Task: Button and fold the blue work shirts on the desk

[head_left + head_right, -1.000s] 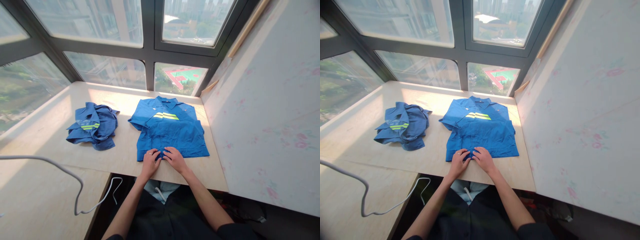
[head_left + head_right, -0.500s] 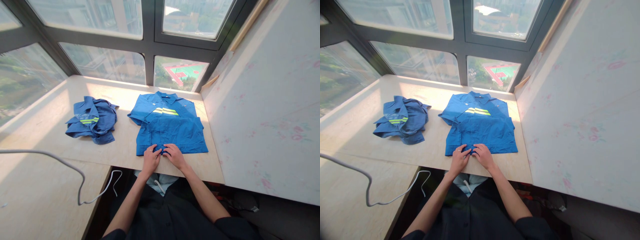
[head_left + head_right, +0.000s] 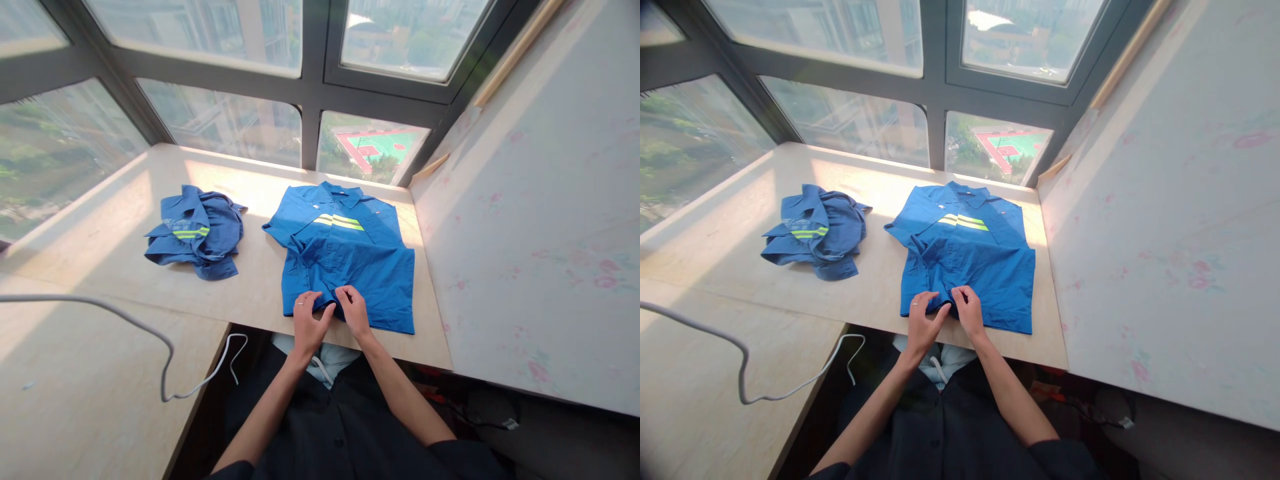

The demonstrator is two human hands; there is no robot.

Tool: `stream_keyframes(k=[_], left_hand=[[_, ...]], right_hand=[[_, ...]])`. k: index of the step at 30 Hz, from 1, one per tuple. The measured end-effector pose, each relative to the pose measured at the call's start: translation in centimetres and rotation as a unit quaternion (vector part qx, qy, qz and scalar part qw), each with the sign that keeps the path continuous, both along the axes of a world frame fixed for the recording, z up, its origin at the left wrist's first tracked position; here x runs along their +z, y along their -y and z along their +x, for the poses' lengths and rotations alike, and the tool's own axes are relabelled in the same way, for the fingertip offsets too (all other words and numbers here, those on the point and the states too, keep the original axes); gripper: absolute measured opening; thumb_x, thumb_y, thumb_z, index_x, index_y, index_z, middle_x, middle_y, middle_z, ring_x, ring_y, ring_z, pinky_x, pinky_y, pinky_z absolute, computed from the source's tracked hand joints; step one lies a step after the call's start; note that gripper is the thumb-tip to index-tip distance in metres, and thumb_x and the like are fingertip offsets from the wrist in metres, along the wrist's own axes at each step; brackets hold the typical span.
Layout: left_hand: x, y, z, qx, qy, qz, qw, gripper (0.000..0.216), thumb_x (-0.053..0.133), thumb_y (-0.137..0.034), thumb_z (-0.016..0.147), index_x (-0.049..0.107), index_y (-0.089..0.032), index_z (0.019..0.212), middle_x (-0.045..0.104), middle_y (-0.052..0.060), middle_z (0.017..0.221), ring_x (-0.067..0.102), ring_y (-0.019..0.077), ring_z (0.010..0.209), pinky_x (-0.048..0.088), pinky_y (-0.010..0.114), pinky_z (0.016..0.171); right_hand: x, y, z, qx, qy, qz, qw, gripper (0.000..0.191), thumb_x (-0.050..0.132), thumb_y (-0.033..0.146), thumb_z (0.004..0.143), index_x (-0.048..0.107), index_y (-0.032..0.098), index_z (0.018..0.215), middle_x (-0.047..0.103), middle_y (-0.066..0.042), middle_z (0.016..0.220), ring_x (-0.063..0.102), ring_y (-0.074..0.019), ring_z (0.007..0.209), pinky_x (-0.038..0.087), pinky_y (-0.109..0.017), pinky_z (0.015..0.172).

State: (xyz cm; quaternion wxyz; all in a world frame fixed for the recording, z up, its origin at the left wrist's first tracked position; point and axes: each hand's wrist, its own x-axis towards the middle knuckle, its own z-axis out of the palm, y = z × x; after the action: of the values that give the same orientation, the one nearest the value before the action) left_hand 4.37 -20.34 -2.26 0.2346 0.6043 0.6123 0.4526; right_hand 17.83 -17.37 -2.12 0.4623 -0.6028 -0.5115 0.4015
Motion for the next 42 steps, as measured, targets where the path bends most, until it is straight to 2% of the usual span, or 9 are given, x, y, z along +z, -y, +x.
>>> stream_keyframes(k=[3,6,11,16,25,32,35,39,42], left_hand=[[1.8,0.0,-0.3,0.03,0.004,-0.031,0.999,0.031,0.067,-0.047,0.083,0.063,-0.018,0.076,0.064,0.005,0.079,0.059,0.0196,0.08,0.048,0.033,0.077],[3.0,0.0,-0.4,0.006,0.063,-0.099,0.993,0.036,0.068,-0.052,0.08,0.063,-0.018,0.071,0.063,0.002,0.07,0.054,0.0141,0.064,0.043,0.027,0.064],[3.5,0.0,-0.2,0.019,0.186,-0.169,0.968,0.037,0.072,-0.053,0.074,0.07,-0.016,0.077,0.069,0.003,0.073,0.058,0.014,0.065,0.045,0.025,0.063],[3.1,0.2,-0.5,-0.017,0.27,-0.197,0.942,0.035,0.07,-0.049,0.076,0.074,-0.014,0.082,0.073,0.006,0.077,0.064,0.0163,0.068,0.051,0.027,0.066],[3.5,0.3,-0.3,-0.034,0.102,-0.129,0.986,0.024,0.061,-0.036,0.083,0.075,-0.017,0.087,0.074,0.006,0.078,0.067,0.0183,0.07,0.052,0.028,0.066],[3.7,0.1,-0.4,-0.078,0.123,-0.152,0.977,0.026,0.057,-0.039,0.087,0.072,-0.018,0.089,0.073,0.005,0.078,0.065,0.016,0.061,0.052,0.027,0.061],[3.1,-0.2,-1.0,-0.052,0.165,-0.172,0.97,0.027,0.057,-0.041,0.085,0.071,-0.018,0.089,0.071,0.003,0.074,0.064,0.0153,0.057,0.052,0.027,0.06],[0.9,-0.4,-4.7,0.078,0.189,-0.194,0.959,0.034,0.059,-0.047,0.079,0.069,-0.016,0.088,0.067,0.002,0.066,0.062,0.0156,0.052,0.051,0.028,0.055],[-0.8,0.0,-8.0,0.109,0.187,-0.214,0.953,0.04,0.064,-0.052,0.074,0.069,-0.015,0.089,0.067,0.002,0.068,0.062,0.0158,0.055,0.05,0.027,0.055]], right_hand=[[0.7,0.5,-0.7,-0.008,-0.019,-0.004,1.0,0.034,0.057,0.05,0.087,0.065,0.019,0.079,0.065,-0.002,0.077,0.057,-0.0187,0.076,0.046,-0.029,0.074],[1.3,1.1,-1.3,-0.005,-0.03,-0.001,1.0,0.03,0.058,0.047,0.086,0.066,0.019,0.08,0.066,-0.002,0.079,0.058,-0.0188,0.076,0.046,-0.03,0.075],[2.0,2.0,-1.7,-0.004,-0.054,0.004,0.999,0.025,0.058,0.043,0.086,0.067,0.02,0.082,0.069,-0.003,0.083,0.061,-0.0198,0.08,0.047,-0.031,0.078],[2.4,2.6,-1.4,-0.001,-0.067,0.014,0.998,0.027,0.06,0.044,0.086,0.067,0.019,0.08,0.067,-0.002,0.078,0.059,-0.0186,0.076,0.047,-0.03,0.075],[2.1,2.8,-0.8,-0.015,-0.067,0.015,0.998,0.027,0.06,0.045,0.085,0.068,0.019,0.083,0.069,-0.004,0.082,0.062,-0.0203,0.079,0.049,-0.032,0.077],[1.8,2.2,-0.8,-0.04,-0.076,-0.005,0.996,0.031,0.063,0.049,0.083,0.067,0.019,0.08,0.065,-0.002,0.075,0.057,-0.018,0.072,0.046,-0.03,0.073],[1.7,1.4,-0.5,-0.059,-0.134,-0.017,0.989,0.035,0.066,0.054,0.079,0.065,0.019,0.077,0.059,0.001,0.069,0.051,-0.0153,0.066,0.044,-0.028,0.066],[2.3,-0.4,2.7,-0.202,-0.245,0.007,0.948,0.047,0.071,0.065,0.069,0.059,0.02,0.076,0.054,0.003,0.067,0.048,-0.0135,0.063,0.044,-0.027,0.064],[3.1,-1.2,5.7,-0.203,-0.21,0.036,0.956,0.047,0.076,0.062,0.067,0.061,0.019,0.078,0.054,0.003,0.069,0.046,-0.0125,0.066,0.043,-0.025,0.065]])
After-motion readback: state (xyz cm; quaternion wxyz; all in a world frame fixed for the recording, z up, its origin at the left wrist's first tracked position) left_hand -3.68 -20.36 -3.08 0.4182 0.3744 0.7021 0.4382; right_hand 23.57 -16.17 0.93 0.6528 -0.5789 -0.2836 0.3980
